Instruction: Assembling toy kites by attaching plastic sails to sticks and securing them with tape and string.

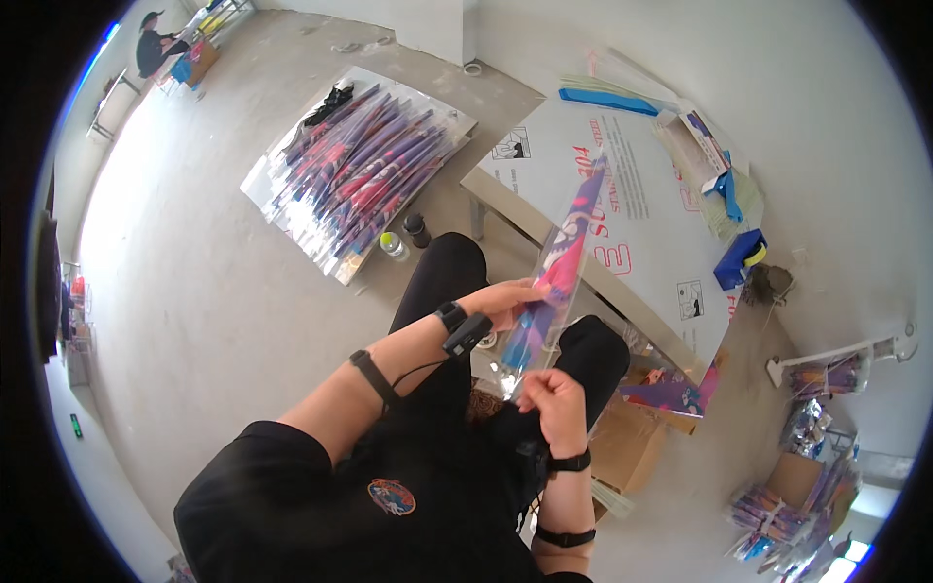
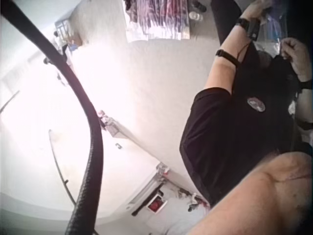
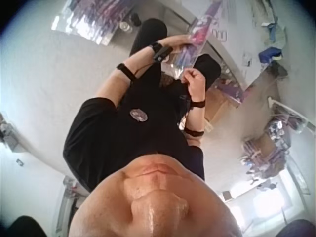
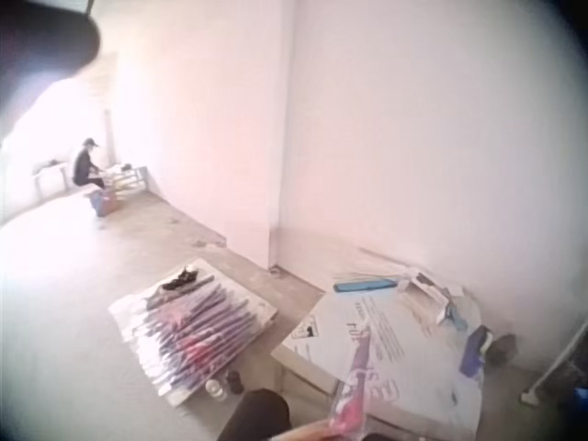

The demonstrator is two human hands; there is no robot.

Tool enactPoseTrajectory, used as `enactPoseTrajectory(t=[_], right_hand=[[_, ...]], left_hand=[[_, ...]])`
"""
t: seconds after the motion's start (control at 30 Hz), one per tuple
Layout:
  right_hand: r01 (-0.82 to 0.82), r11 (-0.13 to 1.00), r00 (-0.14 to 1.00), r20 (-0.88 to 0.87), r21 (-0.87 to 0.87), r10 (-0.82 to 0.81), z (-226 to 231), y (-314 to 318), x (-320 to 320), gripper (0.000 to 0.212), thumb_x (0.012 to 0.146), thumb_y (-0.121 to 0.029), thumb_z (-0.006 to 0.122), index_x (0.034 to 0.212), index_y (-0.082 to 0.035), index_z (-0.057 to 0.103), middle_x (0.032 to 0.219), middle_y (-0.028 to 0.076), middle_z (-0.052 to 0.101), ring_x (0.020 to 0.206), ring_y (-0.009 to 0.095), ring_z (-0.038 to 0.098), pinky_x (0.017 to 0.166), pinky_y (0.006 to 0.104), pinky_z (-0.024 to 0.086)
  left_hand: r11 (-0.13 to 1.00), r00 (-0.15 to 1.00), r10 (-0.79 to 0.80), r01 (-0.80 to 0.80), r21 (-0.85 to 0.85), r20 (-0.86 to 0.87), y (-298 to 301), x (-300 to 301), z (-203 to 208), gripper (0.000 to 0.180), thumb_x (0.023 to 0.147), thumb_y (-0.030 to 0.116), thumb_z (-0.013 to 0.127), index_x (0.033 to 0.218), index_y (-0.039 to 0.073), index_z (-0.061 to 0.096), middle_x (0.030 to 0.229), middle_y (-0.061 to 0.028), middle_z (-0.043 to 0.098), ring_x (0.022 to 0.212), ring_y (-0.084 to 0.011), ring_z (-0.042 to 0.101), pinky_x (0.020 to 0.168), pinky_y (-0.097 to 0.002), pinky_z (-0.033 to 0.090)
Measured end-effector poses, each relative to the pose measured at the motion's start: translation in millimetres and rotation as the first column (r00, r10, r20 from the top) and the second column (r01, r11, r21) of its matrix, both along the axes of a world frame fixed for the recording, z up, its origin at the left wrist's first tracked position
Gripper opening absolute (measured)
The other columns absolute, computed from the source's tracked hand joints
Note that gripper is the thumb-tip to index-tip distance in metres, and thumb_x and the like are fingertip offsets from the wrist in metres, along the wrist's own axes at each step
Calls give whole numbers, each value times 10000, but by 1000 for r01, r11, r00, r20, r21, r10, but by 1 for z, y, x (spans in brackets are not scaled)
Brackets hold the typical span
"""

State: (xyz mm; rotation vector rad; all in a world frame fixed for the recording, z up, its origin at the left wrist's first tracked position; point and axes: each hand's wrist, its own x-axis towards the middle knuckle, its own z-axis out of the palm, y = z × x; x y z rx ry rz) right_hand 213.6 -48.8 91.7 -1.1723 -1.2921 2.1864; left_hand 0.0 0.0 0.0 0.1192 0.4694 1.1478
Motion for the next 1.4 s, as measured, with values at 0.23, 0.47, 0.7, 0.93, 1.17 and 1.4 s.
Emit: enactPoseTrajectory(t=[0.23, 0.47, 0.7, 0.93, 1.17, 1.4], right_hand=[[31, 999, 999, 21, 35, -32, 34, -10, 16, 181, 944, -101, 528, 1062, 27, 577, 843, 111, 654, 690, 150, 635, 647, 258, 532], [275, 961, 956, 105, 7, -274, 22, 7, 21, 145, 944, -133, 540, 1000, -9, 591, 819, 70, 640, 696, 138, 622, 641, 246, 515], [256, 965, 963, 72, 53, -259, 24, 17, 14, 133, 934, -137, 554, 996, -25, 589, 820, 64, 633, 695, 138, 618, 635, 255, 512], [403, 911, 907, 93, 89, -410, 20, 23, 42, 140, 929, -136, 563, 1008, -25, 593, 831, 59, 633, 689, 124, 606, 635, 248, 509], [543, 811, 817, 86, 216, -570, -9, 37, 110, 156, 924, -159, 579, 1003, -28, 611, 860, 42, 624, 704, 118, 597, 635, 240, 499], [705, 667, 634, 207, 241, -745, -62, 33, 187, 142, 895, -153, 609, 969, -33, 629, 801, 19, 614, 688, 90, 583, 614, 224, 481]], left_hand=[[979, 544, 125, 67, 191, -830, -32, -140, 59, 425, 806, 272, 716, 1130, 71, 531, 925, -28, 662, 741, -70, 582, 553, -217, 445], [954, -690, -162, -293, 67, -706, -104, -369, 34, 487, 747, 101, 643, 1228, 100, 571, 1122, -217, 613, 1060, -354, 589, 900, -394, 464], [917, -769, -398, -359, -177, -501, -126, -420, -3, 657, 793, 110, 664, 1381, 238, 400, 1478, -135, 307, 1363, -314, 294, 1096, -497, 259], [997, -757, -76, -40, -70, -649, -88, -350, -51, 514, 799, 136, 632, 1298, 162, 512, 1422, -158, 387, 1303, -332, 376, 1082, -475, 284], [942, -736, 288, 334, 41, -612, -2, -260, -37, 466, 796, 102, 636, 1249, 53, 542, 1359, -212, 449, 1258, -363, 427, 1036, -390, 371], [926, -600, 281, 374, 49, -749, 54, -172, 3, 456, 829, 135, 632, 1266, 64, 525, 1414, -200, 391, 1287, -350, 401, 1061, -378, 336]])
